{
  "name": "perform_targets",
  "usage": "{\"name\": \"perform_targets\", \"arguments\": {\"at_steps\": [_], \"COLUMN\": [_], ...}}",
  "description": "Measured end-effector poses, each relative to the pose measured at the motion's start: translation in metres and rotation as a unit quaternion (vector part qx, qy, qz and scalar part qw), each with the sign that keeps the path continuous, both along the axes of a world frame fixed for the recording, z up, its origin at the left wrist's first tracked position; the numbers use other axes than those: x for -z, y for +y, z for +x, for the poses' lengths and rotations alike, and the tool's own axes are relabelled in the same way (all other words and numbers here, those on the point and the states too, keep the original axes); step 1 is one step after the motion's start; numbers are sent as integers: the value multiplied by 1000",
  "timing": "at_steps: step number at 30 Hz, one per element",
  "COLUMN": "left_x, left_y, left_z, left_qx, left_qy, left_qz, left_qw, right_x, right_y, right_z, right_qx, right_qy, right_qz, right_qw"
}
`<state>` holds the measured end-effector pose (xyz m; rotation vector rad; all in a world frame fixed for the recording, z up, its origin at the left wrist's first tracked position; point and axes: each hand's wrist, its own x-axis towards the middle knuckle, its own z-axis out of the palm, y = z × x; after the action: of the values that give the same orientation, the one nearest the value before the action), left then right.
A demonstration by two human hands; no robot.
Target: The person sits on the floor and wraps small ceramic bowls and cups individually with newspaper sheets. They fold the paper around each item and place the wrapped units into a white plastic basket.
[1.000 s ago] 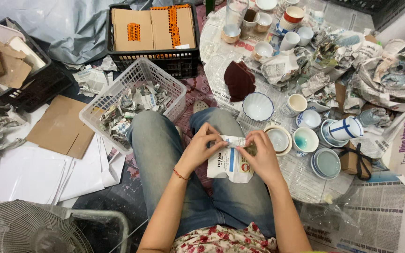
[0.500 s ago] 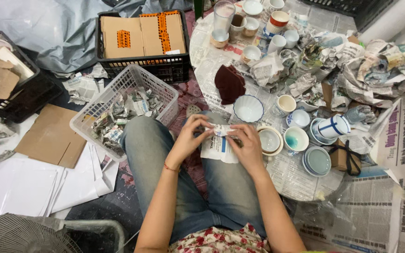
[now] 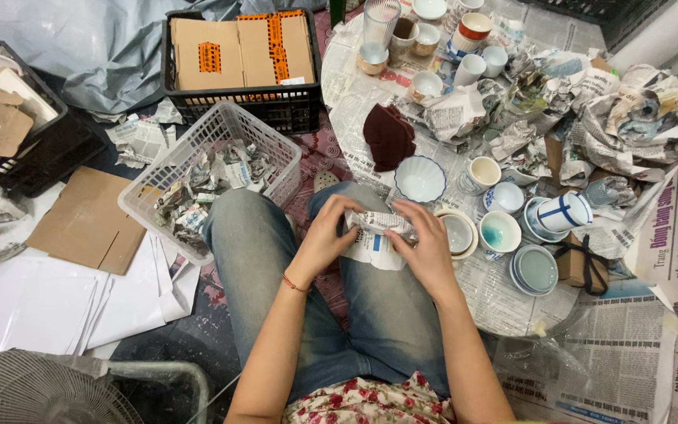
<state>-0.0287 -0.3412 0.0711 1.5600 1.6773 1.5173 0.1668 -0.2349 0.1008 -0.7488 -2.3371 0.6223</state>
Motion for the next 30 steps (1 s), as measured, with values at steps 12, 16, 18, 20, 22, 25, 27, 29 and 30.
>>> {"name": "perform_targets", "arguments": {"at_steps": [12, 16, 18, 20, 22, 25, 27, 29, 30], "left_x": [-5, -9, -9, -9, -9, -13, -16, -20, -20], "left_y": [-7, -9, -10, -11, -11, -8, -6, -1, 1], "left_z": [-2, -5, -5, -5, -5, -3, 1, 6, 10], "left_qx": [2, 8, 21, 31, 37, 30, 17, -6, -19], "left_qy": [-35, 18, 19, 15, 2, 88, 134, 198, 237], "left_qz": [-42, -60, -62, -67, -74, -42, -97, -87, -54], "left_qw": [999, 998, 998, 997, 997, 995, 986, 976, 970], "right_x": [10, 11, 6, -1, -10, -20, -22, -20, -18], "right_y": [-9, -14, -16, -16, -14, -14, -15, -13, -13], "right_z": [5, 6, 8, 10, 13, 12, 10, 8, 7], "right_qx": [1, 10, 9, -7, -39, -14, -25, -39, -46], "right_qy": [-22, -24, -51, -65, -70, -115, -105, -100, -103], "right_qz": [80, 95, 80, 63, 46, 15, 39, 72, 89], "right_qw": [997, 995, 995, 996, 996, 993, 993, 992, 990]}}
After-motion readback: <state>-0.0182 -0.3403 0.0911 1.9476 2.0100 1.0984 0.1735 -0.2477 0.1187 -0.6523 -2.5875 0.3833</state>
